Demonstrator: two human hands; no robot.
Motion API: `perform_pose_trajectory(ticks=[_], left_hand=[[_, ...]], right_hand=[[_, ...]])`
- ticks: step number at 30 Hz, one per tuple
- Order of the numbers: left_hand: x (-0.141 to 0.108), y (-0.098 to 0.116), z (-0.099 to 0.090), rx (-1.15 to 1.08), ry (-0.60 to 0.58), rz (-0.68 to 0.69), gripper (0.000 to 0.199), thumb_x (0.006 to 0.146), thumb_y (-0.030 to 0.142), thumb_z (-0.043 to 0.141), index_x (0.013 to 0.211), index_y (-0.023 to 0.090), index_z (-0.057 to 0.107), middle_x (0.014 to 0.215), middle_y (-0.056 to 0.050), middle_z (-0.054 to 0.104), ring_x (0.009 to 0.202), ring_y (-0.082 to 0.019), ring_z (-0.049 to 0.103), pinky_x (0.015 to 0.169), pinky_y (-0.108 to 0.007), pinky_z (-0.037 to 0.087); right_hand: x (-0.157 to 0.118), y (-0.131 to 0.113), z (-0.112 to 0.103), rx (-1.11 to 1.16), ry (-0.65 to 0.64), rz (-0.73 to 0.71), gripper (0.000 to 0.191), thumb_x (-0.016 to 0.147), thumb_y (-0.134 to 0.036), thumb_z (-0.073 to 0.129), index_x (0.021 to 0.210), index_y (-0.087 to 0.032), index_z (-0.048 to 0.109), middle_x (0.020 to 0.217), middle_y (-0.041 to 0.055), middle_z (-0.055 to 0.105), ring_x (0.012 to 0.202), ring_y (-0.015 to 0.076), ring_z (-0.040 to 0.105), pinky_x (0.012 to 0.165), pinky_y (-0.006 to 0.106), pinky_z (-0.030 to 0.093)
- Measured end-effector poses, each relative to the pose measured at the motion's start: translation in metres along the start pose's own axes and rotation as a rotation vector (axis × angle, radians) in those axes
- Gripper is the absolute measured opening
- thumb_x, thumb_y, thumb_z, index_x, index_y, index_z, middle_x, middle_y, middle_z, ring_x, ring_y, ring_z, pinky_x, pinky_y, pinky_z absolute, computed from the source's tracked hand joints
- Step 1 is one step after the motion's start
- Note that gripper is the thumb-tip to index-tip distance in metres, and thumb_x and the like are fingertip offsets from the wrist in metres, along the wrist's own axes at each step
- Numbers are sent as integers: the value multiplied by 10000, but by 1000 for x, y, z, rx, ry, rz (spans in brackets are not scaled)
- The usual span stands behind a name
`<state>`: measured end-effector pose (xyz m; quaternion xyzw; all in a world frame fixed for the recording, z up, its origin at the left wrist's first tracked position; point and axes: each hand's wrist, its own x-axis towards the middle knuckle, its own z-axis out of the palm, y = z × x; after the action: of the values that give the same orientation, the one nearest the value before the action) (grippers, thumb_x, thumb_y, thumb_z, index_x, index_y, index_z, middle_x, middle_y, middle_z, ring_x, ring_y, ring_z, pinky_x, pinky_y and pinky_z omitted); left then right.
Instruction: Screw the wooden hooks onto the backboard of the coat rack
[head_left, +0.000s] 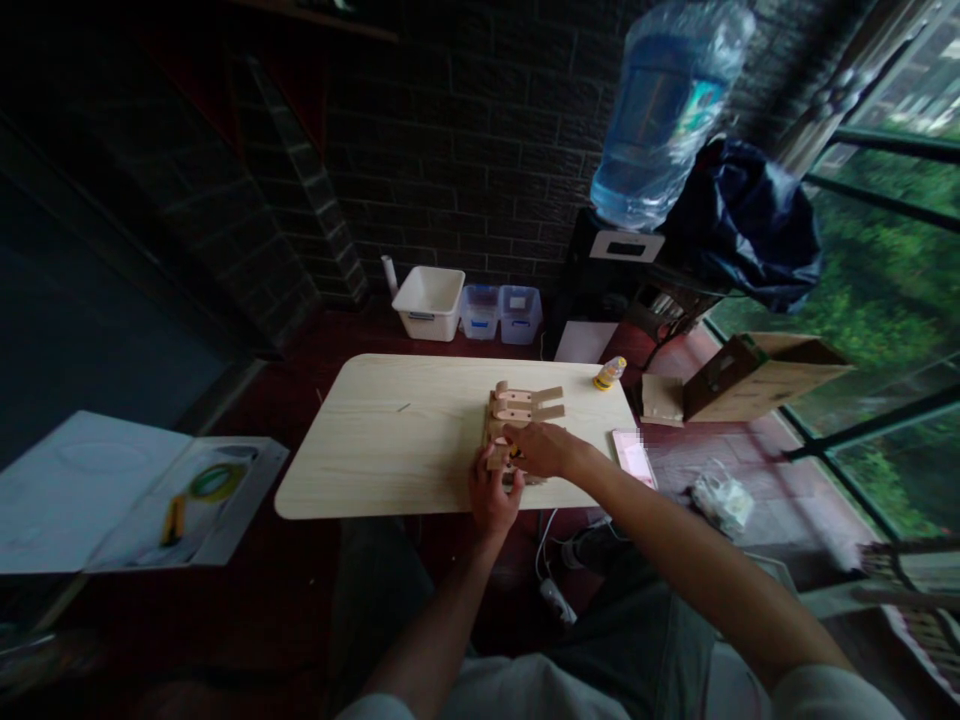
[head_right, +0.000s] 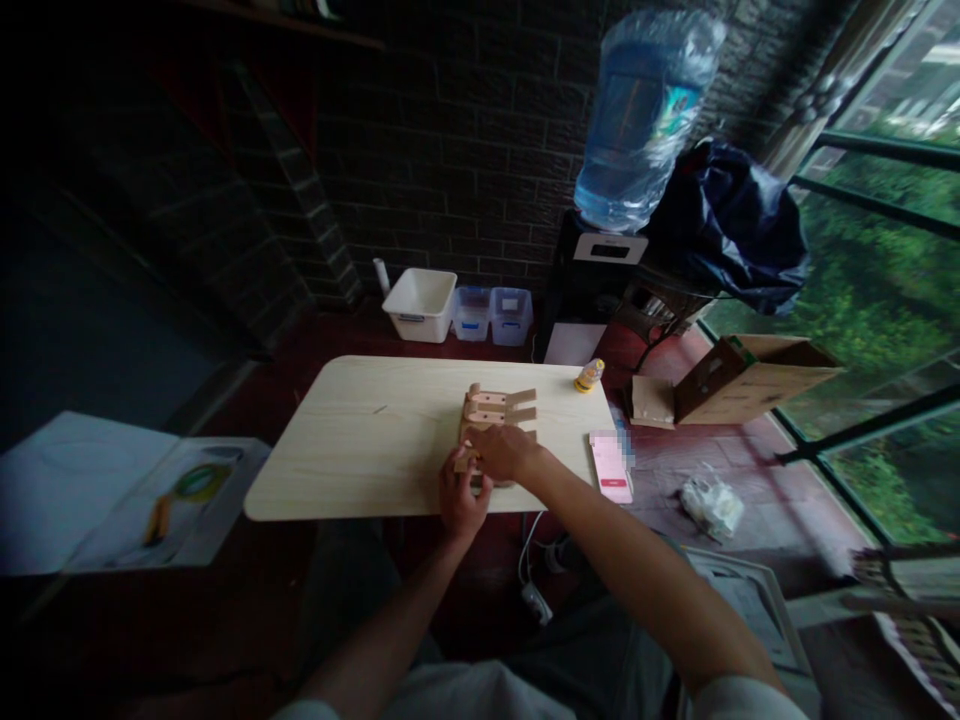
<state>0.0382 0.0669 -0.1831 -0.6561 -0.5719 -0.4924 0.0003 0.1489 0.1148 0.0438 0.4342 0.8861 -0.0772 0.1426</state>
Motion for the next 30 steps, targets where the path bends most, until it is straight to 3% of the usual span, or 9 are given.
perform_pose_trajectory(ticks=[9,17,24,30], left_hand=[[-1,0,0,5,-8,-16,387,865,283,648,1241,197,619,1409,-163,546,1394,-321,441,1079,-506,454],[-1,-1,1,1,-12,-17,358,860,271,646,1212,202,634,1421,-153,536,1401,-318,433,1098,-513,438],[0,0,0,-11,-4,-17,337,858,269,649,1189,204,640,1411,-155,544,1389,-318,447,1095,-519,445],[0,2,0,-9,-1,-6,371,864,265,641,1230,202,624,1411,-163,543,1386,-319,450,1083,-523,451]], right_hand=[[1,-5,3,8,22,-51,339,963,-168,475,1297,-120,508,1050,200,737,957,297,734,727,349,568],[3,-3,6,13,12,2,326,986,-250,502,1254,-63,510,1104,248,708,1022,310,716,785,365,569],[-4,-3,3,25,7,12,341,978,-304,518,1264,-118,526,1111,215,718,1023,307,718,776,353,568],[-2,-3,0,-59,40,-53,313,973,-214,488,1264,-125,560,1121,211,722,1014,304,723,752,362,582]])
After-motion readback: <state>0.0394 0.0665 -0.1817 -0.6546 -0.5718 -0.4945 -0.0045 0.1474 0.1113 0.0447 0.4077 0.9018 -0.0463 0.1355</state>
